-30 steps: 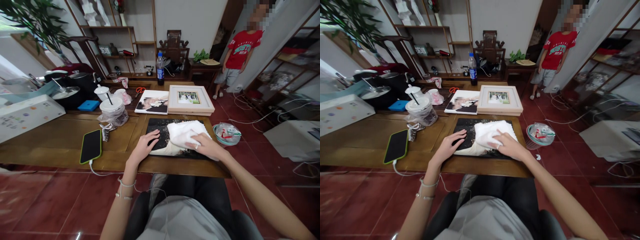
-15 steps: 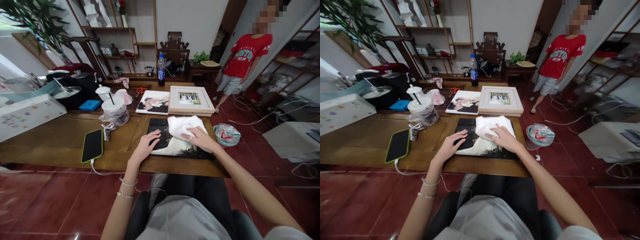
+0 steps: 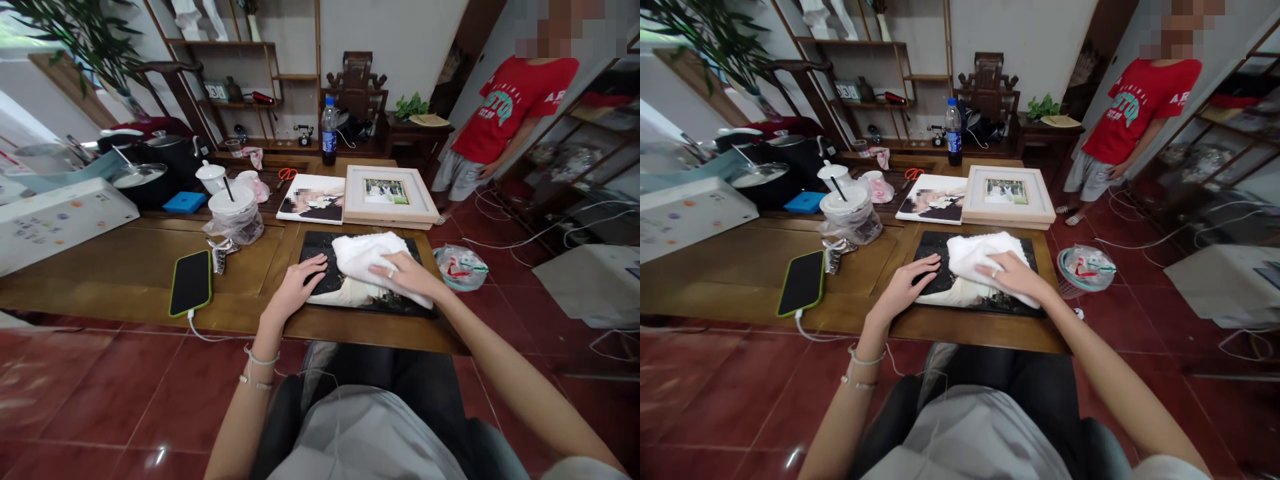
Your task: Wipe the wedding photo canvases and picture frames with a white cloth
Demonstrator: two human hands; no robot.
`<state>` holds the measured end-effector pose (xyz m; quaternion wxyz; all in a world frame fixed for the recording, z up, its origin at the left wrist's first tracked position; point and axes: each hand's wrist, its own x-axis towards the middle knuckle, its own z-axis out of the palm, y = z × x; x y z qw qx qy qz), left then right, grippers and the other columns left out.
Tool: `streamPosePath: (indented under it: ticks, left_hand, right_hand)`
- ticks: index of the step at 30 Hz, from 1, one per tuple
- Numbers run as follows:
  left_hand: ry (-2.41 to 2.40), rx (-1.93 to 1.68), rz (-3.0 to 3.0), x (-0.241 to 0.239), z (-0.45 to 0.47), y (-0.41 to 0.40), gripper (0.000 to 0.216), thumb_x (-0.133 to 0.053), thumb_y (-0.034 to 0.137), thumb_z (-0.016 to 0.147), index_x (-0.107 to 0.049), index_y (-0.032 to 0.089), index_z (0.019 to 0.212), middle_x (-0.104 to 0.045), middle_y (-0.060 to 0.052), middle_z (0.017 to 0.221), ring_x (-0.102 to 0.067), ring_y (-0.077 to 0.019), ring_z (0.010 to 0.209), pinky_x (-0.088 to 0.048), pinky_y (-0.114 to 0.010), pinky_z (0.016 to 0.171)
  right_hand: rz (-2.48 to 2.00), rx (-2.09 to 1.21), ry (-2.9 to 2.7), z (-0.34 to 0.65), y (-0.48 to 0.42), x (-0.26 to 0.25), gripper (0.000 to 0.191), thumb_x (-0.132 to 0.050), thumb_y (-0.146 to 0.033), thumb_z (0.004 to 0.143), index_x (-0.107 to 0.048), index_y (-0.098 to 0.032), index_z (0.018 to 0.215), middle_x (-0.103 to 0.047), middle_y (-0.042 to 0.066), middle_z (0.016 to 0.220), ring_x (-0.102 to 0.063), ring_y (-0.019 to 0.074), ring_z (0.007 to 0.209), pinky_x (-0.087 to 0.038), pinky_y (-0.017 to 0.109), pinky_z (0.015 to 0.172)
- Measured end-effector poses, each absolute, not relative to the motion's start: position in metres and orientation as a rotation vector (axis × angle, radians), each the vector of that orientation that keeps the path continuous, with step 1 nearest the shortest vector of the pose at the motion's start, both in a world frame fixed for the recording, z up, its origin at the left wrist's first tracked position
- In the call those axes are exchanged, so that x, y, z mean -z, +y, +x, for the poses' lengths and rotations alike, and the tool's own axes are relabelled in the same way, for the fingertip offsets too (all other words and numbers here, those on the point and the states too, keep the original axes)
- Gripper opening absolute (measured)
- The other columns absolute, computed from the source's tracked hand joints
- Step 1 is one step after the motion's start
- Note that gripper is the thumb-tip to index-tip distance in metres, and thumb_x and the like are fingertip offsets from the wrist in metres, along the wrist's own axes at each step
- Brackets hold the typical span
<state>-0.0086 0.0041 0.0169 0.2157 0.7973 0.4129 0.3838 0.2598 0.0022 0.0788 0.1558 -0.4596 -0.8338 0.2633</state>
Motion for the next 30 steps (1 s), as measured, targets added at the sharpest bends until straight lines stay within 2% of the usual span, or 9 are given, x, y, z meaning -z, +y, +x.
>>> streamPosePath:
  ticks: [2,6,10,15,18,23,25,28,30]
  left_hand:
    - [1.142,-1.060,2.213,-0.017,-0.009,0.004,0.024,-0.050,0.025,0.089,-0.067,0.018,0.105,-0.062,-0.009,0.124,-0.054,-0.0223,0.120,-0.041,-0.043,0.104]
    - [1.153,-1.048,2.216,-0.018,-0.009,0.003,0.025,-0.049,0.025,0.090,-0.066,0.017,0.106,-0.061,-0.009,0.125,-0.053,-0.0221,0.120,-0.041,-0.042,0.104]
    - [1.157,-1.049,2.217,-0.018,-0.008,0.003,0.025,-0.050,0.025,0.089,-0.066,0.017,0.106,-0.061,-0.010,0.124,-0.053,-0.0221,0.120,-0.041,-0.041,0.104]
    - [1.169,-1.038,2.211,-0.018,-0.008,0.003,0.024,-0.050,0.024,0.090,-0.067,0.016,0.105,-0.061,-0.011,0.124,-0.054,-0.0217,0.119,-0.041,-0.042,0.104]
    - [1.178,-1.034,2.210,-0.018,-0.008,0.003,0.023,-0.050,0.023,0.089,-0.067,0.017,0.104,-0.062,-0.010,0.123,-0.054,-0.0221,0.119,-0.042,-0.042,0.103]
    - [1.179,-1.028,2.212,-0.019,-0.007,0.003,0.023,-0.050,0.024,0.089,-0.067,0.017,0.104,-0.062,-0.010,0.123,-0.054,-0.0222,0.120,-0.042,-0.043,0.103]
    - [1.177,-1.033,2.211,-0.018,-0.008,0.004,0.023,-0.050,0.023,0.089,-0.067,0.017,0.104,-0.062,-0.010,0.122,-0.054,-0.0223,0.119,-0.042,-0.043,0.103]
    - [1.171,-1.042,2.209,-0.016,-0.008,0.004,0.024,-0.051,0.024,0.089,-0.067,0.017,0.105,-0.062,-0.011,0.123,-0.054,-0.0219,0.119,-0.041,-0.042,0.104]
    - [1.162,-1.045,2.209,-0.015,-0.009,0.005,0.025,-0.051,0.024,0.089,-0.066,0.016,0.107,-0.061,-0.011,0.125,-0.053,-0.0213,0.120,-0.040,-0.041,0.105]
  right_hand:
    - [-1.337,-0.745,-2.290,0.259,0.030,-0.078,0.038,-0.048,-0.050,0.086,-0.066,-0.018,0.077,-0.070,0.003,0.085,-0.062,0.0241,0.081,-0.042,0.034,0.080]
    - [-1.395,-0.698,-2.150,0.259,0.071,-0.076,0.037,-0.049,-0.048,0.085,-0.067,-0.016,0.089,-0.069,0.006,0.104,-0.060,0.0272,0.093,-0.040,0.036,0.086]
    - [-1.412,-0.660,-2.146,0.256,0.076,-0.076,0.036,-0.048,-0.047,0.085,-0.067,-0.016,0.087,-0.068,0.009,0.104,-0.059,0.0286,0.094,-0.039,0.038,0.087]
    - [-1.375,-0.659,-2.301,0.247,0.019,-0.078,0.035,-0.047,-0.044,0.087,-0.066,-0.018,0.074,-0.069,0.007,0.082,-0.059,0.0293,0.096,-0.040,0.037,0.086]
    - [-1.343,-0.693,-2.427,0.243,-0.030,-0.079,0.028,-0.048,-0.038,0.087,-0.068,-0.019,0.084,-0.069,0.009,0.096,-0.050,0.0326,0.117,-0.037,0.039,0.094]
    - [-1.320,-0.814,-2.516,0.248,-0.066,-0.083,0.027,-0.050,-0.037,0.086,-0.068,-0.021,0.098,-0.066,0.009,0.112,-0.036,0.0310,0.130,-0.035,0.037,0.097]
    - [-1.382,-0.814,-2.448,0.251,-0.054,-0.082,0.033,-0.049,-0.045,0.087,-0.068,-0.021,0.097,-0.066,0.009,0.110,-0.041,0.0316,0.126,-0.037,0.037,0.094]
    - [-1.424,-0.776,-2.346,0.255,-0.016,-0.080,0.038,-0.047,-0.050,0.087,-0.068,-0.020,0.084,-0.070,0.008,0.091,-0.059,0.0292,0.099,-0.040,0.037,0.087]
    - [-1.405,-0.743,-2.284,0.255,0.013,-0.079,0.038,-0.047,-0.050,0.086,-0.067,-0.019,0.078,-0.070,0.006,0.084,-0.061,0.0266,0.086,-0.041,0.036,0.084]
